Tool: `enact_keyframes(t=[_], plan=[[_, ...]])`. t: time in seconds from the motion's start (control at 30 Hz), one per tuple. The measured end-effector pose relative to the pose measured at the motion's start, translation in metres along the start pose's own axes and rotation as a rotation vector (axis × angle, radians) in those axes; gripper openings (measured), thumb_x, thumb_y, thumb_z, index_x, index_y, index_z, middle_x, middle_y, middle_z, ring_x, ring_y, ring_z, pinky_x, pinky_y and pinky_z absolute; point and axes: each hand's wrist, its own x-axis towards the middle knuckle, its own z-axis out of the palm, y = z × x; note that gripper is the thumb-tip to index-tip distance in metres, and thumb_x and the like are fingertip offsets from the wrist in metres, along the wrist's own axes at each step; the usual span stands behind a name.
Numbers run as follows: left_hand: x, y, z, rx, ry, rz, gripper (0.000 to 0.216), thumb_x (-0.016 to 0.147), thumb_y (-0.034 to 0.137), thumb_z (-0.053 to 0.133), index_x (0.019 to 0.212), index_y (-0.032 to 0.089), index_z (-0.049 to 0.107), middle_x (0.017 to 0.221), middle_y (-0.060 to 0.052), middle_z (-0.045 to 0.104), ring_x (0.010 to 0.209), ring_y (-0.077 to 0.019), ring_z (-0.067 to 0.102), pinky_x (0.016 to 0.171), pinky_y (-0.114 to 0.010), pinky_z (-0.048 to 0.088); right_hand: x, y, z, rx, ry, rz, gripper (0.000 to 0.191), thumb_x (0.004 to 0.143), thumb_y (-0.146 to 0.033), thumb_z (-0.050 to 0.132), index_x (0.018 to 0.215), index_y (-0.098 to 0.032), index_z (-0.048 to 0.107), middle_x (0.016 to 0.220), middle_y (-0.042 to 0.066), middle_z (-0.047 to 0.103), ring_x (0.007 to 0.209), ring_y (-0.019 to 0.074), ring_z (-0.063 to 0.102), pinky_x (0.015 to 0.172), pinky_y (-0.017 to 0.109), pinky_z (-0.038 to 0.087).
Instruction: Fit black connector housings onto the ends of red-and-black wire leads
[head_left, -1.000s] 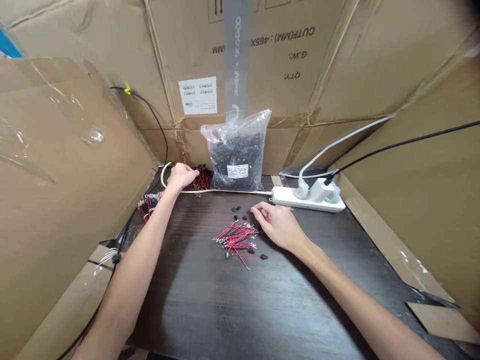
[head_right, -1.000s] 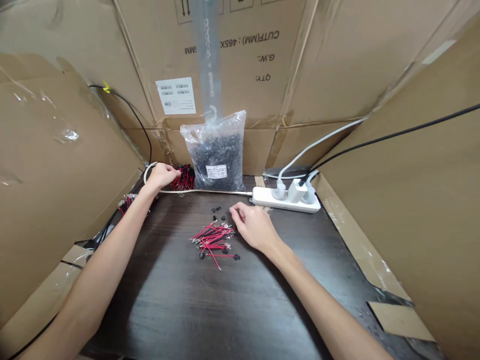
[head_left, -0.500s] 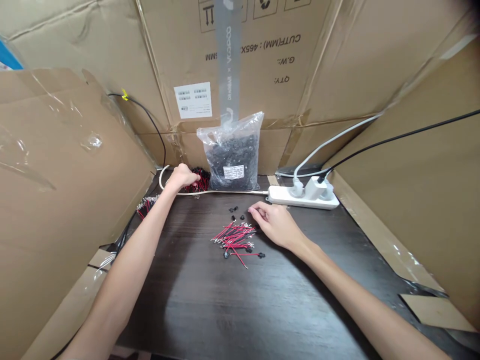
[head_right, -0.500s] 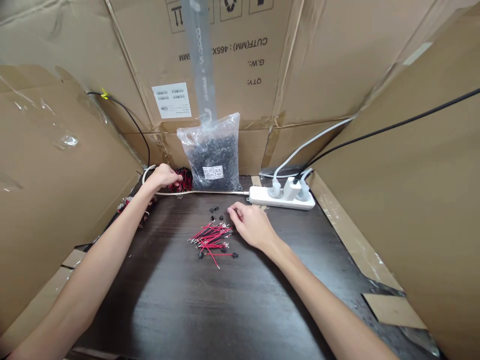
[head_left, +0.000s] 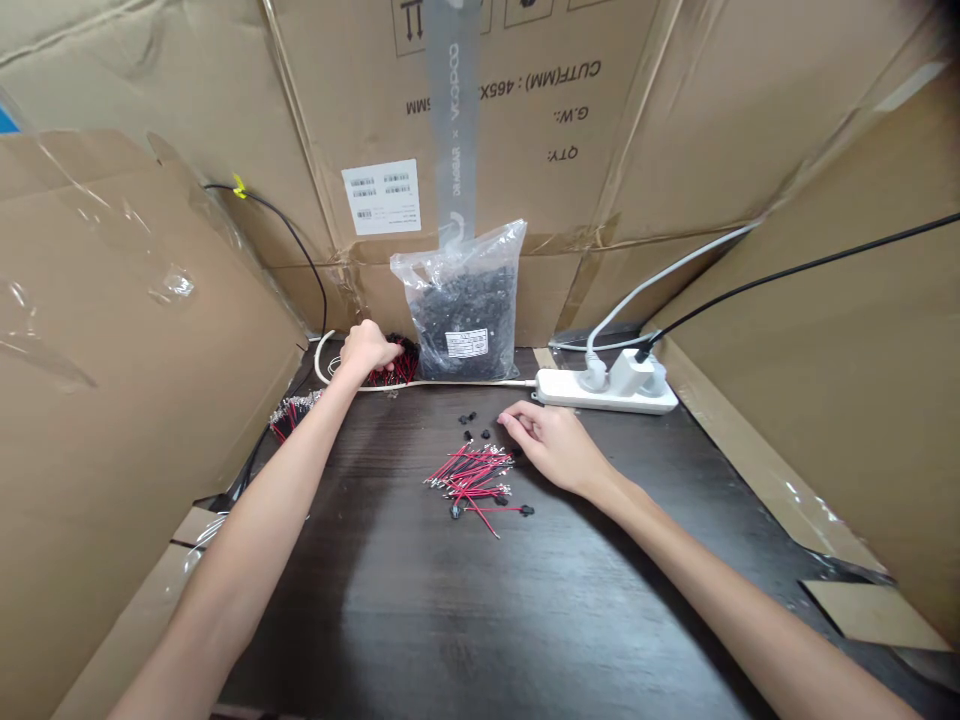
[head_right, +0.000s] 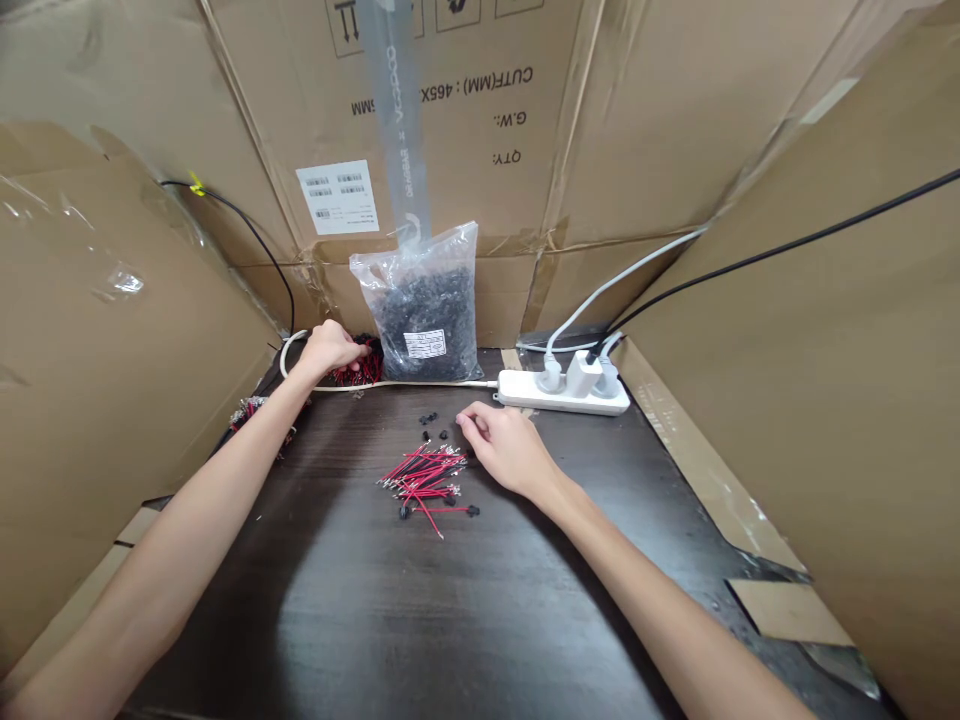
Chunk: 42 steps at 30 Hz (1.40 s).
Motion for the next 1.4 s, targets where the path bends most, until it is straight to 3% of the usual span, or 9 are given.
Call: enact_keyframes(t=[0.2, 0.27, 0.37, 0.6, 0.8, 1.07, 1.27, 1.4], plan=[[-0.021, 0.005, 0.001, 0.127, 0.117, 0.039, 0.036, 0.073, 0.044, 0.070, 0.095, 0.015, 0.073, 0.097, -0.018, 0.074, 0.104, -0.0343, 0.068, 0.083, -0.039, 0.053, 0.000, 0.000, 0.001, -0.008, 0.011, -0.011, 0.036, 0.095, -0.040, 0.042, 0.088, -0.018, 0.069, 0.054, 0.000, 0.056, 0.052, 0.0158, 0.051, 0.057, 0.028, 0.033], [-0.027, 0.008, 0.008, 0.134, 0.060, 0.054, 0.033, 0.072, 0.039, 0.069, 0.094, 0.015, 0.073, 0.102, -0.020, 0.073, 0.104, -0.0351, 0.068, 0.081, -0.038, 0.054, 0.000, 0.000, 0.001, -0.007, 0.008, -0.008, 0.036, 0.095, -0.040, 0.042, 0.088, -0.018, 0.069, 0.054, 0.000, 0.056, 0.052, 0.0160, 0.051, 0.057, 0.028, 0.033], [-0.032, 0.010, 0.019, 0.131, -0.041, 0.051, 0.028, 0.069, 0.029, 0.069, 0.093, 0.014, 0.073, 0.102, -0.021, 0.073, 0.102, -0.0353, 0.069, 0.079, -0.037, 0.054, 0.000, -0.001, 0.000, 0.007, -0.004, 0.004, 0.035, 0.095, -0.040, 0.042, 0.088, -0.018, 0.069, 0.054, -0.001, 0.056, 0.052, 0.0160, 0.050, 0.057, 0.028, 0.033], [-0.032, 0.008, 0.026, 0.171, -0.056, 0.050, 0.030, 0.068, 0.026, 0.069, 0.093, 0.012, 0.073, 0.102, -0.023, 0.073, 0.101, -0.0371, 0.069, 0.081, -0.040, 0.056, 0.000, -0.002, -0.001, 0.007, -0.009, 0.009, 0.035, 0.095, -0.040, 0.042, 0.088, -0.018, 0.068, 0.055, -0.001, 0.055, 0.052, 0.0159, 0.049, 0.058, 0.028, 0.032], [-0.031, 0.008, 0.030, 0.189, -0.014, 0.041, 0.038, 0.068, 0.027, 0.069, 0.102, 0.010, 0.072, 0.109, -0.025, 0.071, 0.106, -0.0377, 0.068, 0.083, -0.039, 0.056, -0.001, -0.001, 0.000, 0.005, -0.002, -0.007, 0.034, 0.095, -0.038, 0.042, 0.088, -0.018, 0.068, 0.055, 0.000, 0.056, 0.052, 0.0161, 0.050, 0.058, 0.028, 0.032], [-0.031, -0.001, 0.037, 0.172, 0.094, -0.034, 0.043, 0.073, 0.043, 0.065, 0.099, 0.010, 0.073, 0.108, -0.022, 0.072, 0.103, -0.0356, 0.069, 0.080, -0.036, 0.056, 0.000, 0.000, 0.000, 0.012, -0.022, 0.011, 0.035, 0.095, -0.040, 0.041, 0.090, -0.018, 0.068, 0.055, -0.001, 0.056, 0.053, 0.0163, 0.050, 0.059, 0.028, 0.032], [-0.031, 0.002, 0.038, 0.168, 0.113, 0.001, 0.039, 0.077, 0.044, 0.063, 0.099, 0.012, 0.073, 0.107, -0.022, 0.072, 0.103, -0.0343, 0.069, 0.080, -0.036, 0.054, 0.000, 0.000, 0.001, 0.009, -0.026, 0.022, 0.035, 0.095, -0.041, 0.041, 0.090, -0.018, 0.068, 0.056, 0.000, 0.056, 0.054, 0.0164, 0.050, 0.059, 0.028, 0.031], [-0.028, 0.002, 0.034, 0.119, 0.146, 0.014, 0.037, 0.081, 0.050, 0.060, 0.088, 0.017, 0.073, 0.098, -0.018, 0.073, 0.100, -0.0332, 0.069, 0.081, -0.038, 0.053, 0.001, 0.000, 0.001, 0.017, -0.030, 0.023, 0.034, 0.095, -0.040, 0.041, 0.090, -0.019, 0.067, 0.057, 0.000, 0.056, 0.054, 0.0167, 0.050, 0.060, 0.028, 0.031]])
